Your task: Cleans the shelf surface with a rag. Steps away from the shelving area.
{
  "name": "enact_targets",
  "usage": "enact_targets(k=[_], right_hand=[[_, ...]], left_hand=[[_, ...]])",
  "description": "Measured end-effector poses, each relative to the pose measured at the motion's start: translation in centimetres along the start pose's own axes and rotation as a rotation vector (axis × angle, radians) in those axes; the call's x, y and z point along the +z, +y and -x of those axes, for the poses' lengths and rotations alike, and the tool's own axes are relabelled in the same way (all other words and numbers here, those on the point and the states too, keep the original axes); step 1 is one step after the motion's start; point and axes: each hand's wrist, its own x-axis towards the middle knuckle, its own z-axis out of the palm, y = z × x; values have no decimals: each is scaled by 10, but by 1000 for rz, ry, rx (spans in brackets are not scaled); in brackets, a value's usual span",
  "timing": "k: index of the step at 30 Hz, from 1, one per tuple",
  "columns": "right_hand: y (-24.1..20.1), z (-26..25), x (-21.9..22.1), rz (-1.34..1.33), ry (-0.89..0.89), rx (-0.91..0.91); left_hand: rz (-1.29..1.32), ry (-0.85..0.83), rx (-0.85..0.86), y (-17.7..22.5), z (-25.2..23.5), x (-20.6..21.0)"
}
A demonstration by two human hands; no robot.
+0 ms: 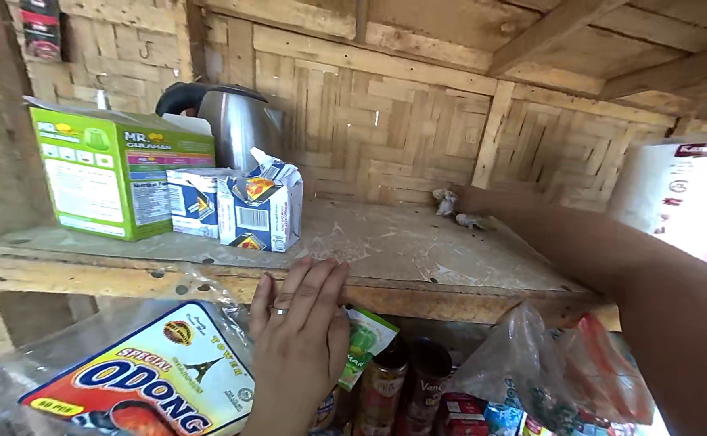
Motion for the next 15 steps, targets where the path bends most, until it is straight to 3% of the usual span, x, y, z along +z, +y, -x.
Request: enact_targets(k=[4, 7, 11, 13, 15], right_hand=[[-34, 13, -5, -41, -107, -190], [-42, 22, -25, -161, -224, -180], [-32, 0, -31, -279, -82, -137], [-25, -19, -18, -203, -14, -189], [-33, -24, -3, -90, -60, -232]], left_hand=[[14, -10, 1, 1, 1, -1], [17, -6, -12, 2, 1, -1], [12, -12, -11, 2, 0, -2], [10, -11, -6, 1, 0, -1], [8, -14, -5, 0, 1, -1]])
